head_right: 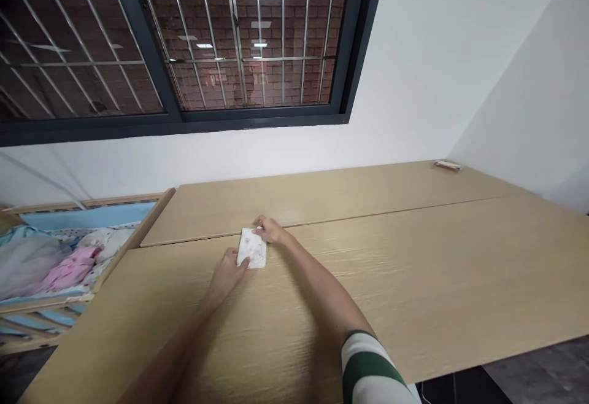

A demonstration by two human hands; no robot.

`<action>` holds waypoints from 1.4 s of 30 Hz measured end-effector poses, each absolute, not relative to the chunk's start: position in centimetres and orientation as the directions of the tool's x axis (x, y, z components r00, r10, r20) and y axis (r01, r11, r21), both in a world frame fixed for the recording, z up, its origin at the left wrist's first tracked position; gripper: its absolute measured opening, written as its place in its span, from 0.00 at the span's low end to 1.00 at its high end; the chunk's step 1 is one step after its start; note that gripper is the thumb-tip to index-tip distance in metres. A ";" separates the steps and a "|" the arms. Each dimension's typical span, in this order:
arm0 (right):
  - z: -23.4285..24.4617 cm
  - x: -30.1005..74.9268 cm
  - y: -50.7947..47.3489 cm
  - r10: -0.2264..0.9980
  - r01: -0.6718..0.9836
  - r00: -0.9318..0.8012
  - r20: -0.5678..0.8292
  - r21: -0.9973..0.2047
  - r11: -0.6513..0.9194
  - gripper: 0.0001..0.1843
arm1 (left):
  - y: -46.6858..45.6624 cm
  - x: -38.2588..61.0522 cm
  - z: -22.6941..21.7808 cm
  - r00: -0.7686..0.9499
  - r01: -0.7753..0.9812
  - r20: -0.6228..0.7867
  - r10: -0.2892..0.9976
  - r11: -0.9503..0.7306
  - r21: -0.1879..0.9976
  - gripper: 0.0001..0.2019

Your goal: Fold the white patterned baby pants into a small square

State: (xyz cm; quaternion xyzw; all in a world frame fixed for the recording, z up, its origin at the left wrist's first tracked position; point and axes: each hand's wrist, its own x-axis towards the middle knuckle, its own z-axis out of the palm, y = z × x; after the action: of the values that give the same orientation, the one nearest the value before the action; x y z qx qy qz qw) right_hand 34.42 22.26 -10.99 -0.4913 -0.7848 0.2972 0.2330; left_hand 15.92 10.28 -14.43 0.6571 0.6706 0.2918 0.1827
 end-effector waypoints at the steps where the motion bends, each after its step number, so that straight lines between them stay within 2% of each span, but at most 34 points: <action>1: -11.0 34.2 22.2 0.906 0.637 -0.416 0.075 -0.687 0.350 0.20 | 10.0 16.2 -14.2 -0.086 0.796 0.137 0.987 -0.015 0.606 0.15; 4: -10.3 33.7 21.1 0.882 0.637 -0.450 0.140 -0.642 0.427 0.26 | 8.9 17.2 -13.5 -0.089 0.841 0.176 0.980 -0.021 0.540 0.20; 7: -9.2 33.4 18.6 0.744 0.561 -0.626 0.233 -0.528 0.638 0.30 | 6.9 18.9 -14.1 0.052 0.875 0.323 0.945 -0.200 0.442 0.27; 10: -9.4 33.2 15.7 0.538 0.401 -0.817 0.208 -0.466 0.789 0.28 | 5.1 20.6 -15.7 0.196 0.891 0.397 0.897 -0.332 0.310 0.28; 13: -10.8 33.3 14.4 0.455 0.327 -0.876 0.160 -0.496 0.804 0.27 | 4.3 21.2 -16.9 0.237 0.906 0.352 0.905 -0.337 0.256 0.26; 16: -12.1 34.0 15.8 0.491 0.383 -0.867 0.084 -0.520 0.764 0.26 | 4.3 21.1 -17.1 0.220 0.906 0.350 0.911 -0.324 0.272 0.27; 19: -12.4 34.8 18.8 0.539 0.450 -0.841 0.053 -0.485 0.750 0.29 | 4.3 21.2 -17.0 0.204 0.904 0.356 0.912 -0.315 0.290 0.30; 22: -12.4 35.3 21.1 0.561 0.474 -0.822 0.100 -0.429 0.769 0.31 | 4.6 21.0 -16.4 0.204 0.899 0.346 0.916 -0.315 0.304 0.31; 24: -12.4 35.4 21.5 0.573 0.488 -0.809 0.136 -0.389 0.781 0.31 | 5.3 20.2 -15.5 0.204 0.892 0.312 0.928 -0.308 0.330 0.27; 28: -12.7 35.3 20.2 0.681 0.604 -0.691 0.241 -0.324 0.728 0.34 | 8.3 17.0 -13.2 0.070 0.919 0.217 0.974 -0.148 0.367 0.20; 30: -12.8 35.1 19.3 0.774 0.692 -0.572 0.272 -0.345 0.634 0.32 | 9.9 15.5 -12.6 -0.023 0.930 0.189 0.982 -0.048 0.364 0.21; 32: -12.7 34.6 18.7 0.850 0.745 -0.463 0.250 -0.410 0.526 0.25 | 11.2 14.7 -12.5 -0.049 0.929 0.134 0.990 -0.004 0.370 0.19; 34: -12.6 34.0 18.2 0.906 0.761 -0.372 0.202 -0.492 0.422 0.18 | 12.0 14.6 -12.6 -0.019 0.919 0.064 0.998 -0.008 0.394 0.15; 37: -12.1 32.8 17.2 0.951 0.767 -0.273 0.142 -0.564 0.305 0.14 | 12.0 14.7 -12.5 0.043 0.895 -0.012 0.999 -0.034 0.445 0.11; 40: -11.5 31.2 14.9 0.959 0.776 -0.261 0.112 -0.566 0.277 0.13 | 9.9 13.4 -11.7 0.092 0.877 -0.037 0.995 -0.063 0.476 0.12; 42: -11.0 29.6 12.6 0.934 0.749 -0.346 0.093 -0.571 0.334 0.13 | 7.0 10.9 -11.3 0.118 0.868 -0.044 0.992 -0.081 0.489 0.14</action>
State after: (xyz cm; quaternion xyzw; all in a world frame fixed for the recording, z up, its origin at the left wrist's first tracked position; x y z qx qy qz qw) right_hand 29.59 12.59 -11.04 -0.5327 -0.7899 0.2212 0.2082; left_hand 10.88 7.04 -11.29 0.7194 0.6465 0.1521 0.2032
